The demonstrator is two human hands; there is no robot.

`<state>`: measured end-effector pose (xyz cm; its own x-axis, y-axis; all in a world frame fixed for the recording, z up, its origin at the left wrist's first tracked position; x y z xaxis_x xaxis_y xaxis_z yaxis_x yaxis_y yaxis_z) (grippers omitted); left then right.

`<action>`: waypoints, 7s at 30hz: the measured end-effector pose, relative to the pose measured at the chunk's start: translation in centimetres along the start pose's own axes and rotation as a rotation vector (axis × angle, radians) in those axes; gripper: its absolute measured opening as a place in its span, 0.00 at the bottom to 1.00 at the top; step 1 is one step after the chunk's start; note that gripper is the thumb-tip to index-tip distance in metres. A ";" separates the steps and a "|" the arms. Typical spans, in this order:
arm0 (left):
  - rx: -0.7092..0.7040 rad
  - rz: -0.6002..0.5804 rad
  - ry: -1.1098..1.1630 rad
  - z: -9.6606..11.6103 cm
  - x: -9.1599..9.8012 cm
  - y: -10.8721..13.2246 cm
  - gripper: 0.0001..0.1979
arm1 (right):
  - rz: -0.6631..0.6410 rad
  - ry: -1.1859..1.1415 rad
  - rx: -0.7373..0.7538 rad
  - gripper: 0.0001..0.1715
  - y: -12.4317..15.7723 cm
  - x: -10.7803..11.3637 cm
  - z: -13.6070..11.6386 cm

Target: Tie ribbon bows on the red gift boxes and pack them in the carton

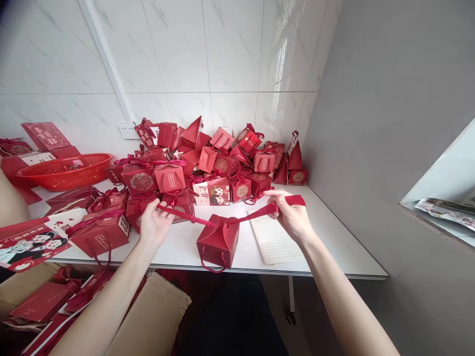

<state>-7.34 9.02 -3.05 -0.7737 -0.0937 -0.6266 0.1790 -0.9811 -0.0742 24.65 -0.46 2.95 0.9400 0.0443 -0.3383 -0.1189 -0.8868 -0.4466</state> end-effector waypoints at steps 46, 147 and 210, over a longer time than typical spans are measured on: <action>0.158 -0.188 -0.491 -4.5 -1.4 -0.1 0.14 | 0.353 0.502 -0.022 0.12 9.7 10.2 -7.7; -0.621 -0.810 -0.934 5.6 -18.8 6.4 0.07 | -0.115 0.965 0.371 0.18 -4.0 -11.0 -2.1; 0.210 -0.674 -1.064 -6.7 -3.2 5.4 0.17 | -0.221 0.489 -0.655 0.28 2.1 -1.8 10.9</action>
<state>0.20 5.15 -6.68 -0.7940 0.4373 0.4224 -0.4611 -0.8859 0.0506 19.22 2.62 -6.34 0.9703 0.1779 0.1640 0.1516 -0.9752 0.1613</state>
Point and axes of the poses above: each hand's wrist, its own y-axis away from the middle knuckle, its own x-axis out of the back of the hand, z = x × y, the point moved 8 cm from there along -y, towards the middle knuckle, and after that the axes turned 9 degrees about -y, right-handed, at the moved point
